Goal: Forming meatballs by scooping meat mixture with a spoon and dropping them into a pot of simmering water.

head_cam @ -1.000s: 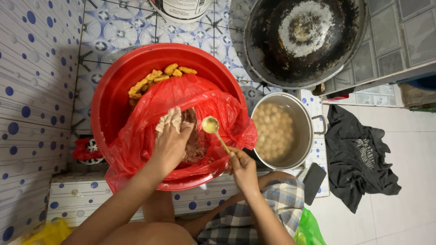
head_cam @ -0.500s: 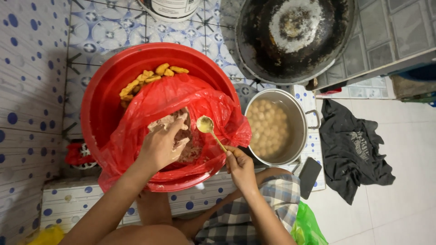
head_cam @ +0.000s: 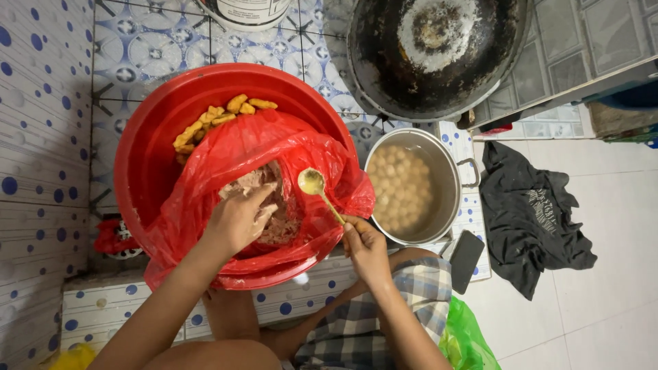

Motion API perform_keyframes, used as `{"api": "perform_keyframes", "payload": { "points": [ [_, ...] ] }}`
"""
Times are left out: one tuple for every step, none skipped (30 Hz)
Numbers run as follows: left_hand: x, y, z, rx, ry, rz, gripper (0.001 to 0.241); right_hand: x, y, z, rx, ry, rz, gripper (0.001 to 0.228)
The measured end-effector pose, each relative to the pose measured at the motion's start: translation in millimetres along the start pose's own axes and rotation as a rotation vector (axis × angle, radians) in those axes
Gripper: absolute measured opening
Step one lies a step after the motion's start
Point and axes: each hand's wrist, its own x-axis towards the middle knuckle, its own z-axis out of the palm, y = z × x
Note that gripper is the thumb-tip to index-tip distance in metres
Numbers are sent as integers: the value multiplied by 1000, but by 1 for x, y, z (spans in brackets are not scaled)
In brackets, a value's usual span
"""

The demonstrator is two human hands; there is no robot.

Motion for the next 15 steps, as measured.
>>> {"api": "perform_keyframes", "payload": {
  "points": [
    [0, -1, -1, -89, 24, 4, 50, 1, -2, -1, -1, 4, 4, 27],
    [0, -2, -3, -178, 48, 8, 42, 1, -3, -3, -2, 7, 7, 27],
    [1, -2, 1, -177, 49, 9, 42, 1, -3, -2, 0, 7, 6, 27],
    [2, -2, 4, -463, 15, -63, 31, 1, -2, -2, -2, 9, 8, 27],
    [3, -2, 7, -748, -20, -133, 24, 1, -1, -2, -4, 13, 9, 26],
    [11, -7, 15, -746, -19, -131, 24, -2, -5, 1, -3, 14, 7, 26],
    [17, -11, 25, -1005, -6, -89, 26, -6, -9, 4, -22, -2, 17, 26],
    [23, -15, 34, -1263, 9, -44, 34, -10, -12, 6, -42, -17, 26, 26],
    [23, -10, 26, -1263, 7, -47, 34, -13, -6, 11, -41, -16, 30, 26],
    [23, -5, 17, -1471, -9, -127, 37, -17, 0, 15, -16, -48, 75, 25],
    [24, -1, 7, -1676, -19, -207, 42, -18, 6, 20, 11, -82, 114, 25],
    [24, -4, 7, -1674, -15, -205, 42, -21, 8, 25, 13, -85, 112, 25],
    [24, -6, 7, -1778, -7, -288, 42, -25, 10, 29, 61, -107, 147, 25],
    [24, -9, 7, -1880, 2, -372, 43, -28, 12, 33, 110, -130, 183, 25],
    [22, -9, 7, -1880, 1, -375, 43, -31, 7, 36, 110, -129, 185, 25]
  ]
}}
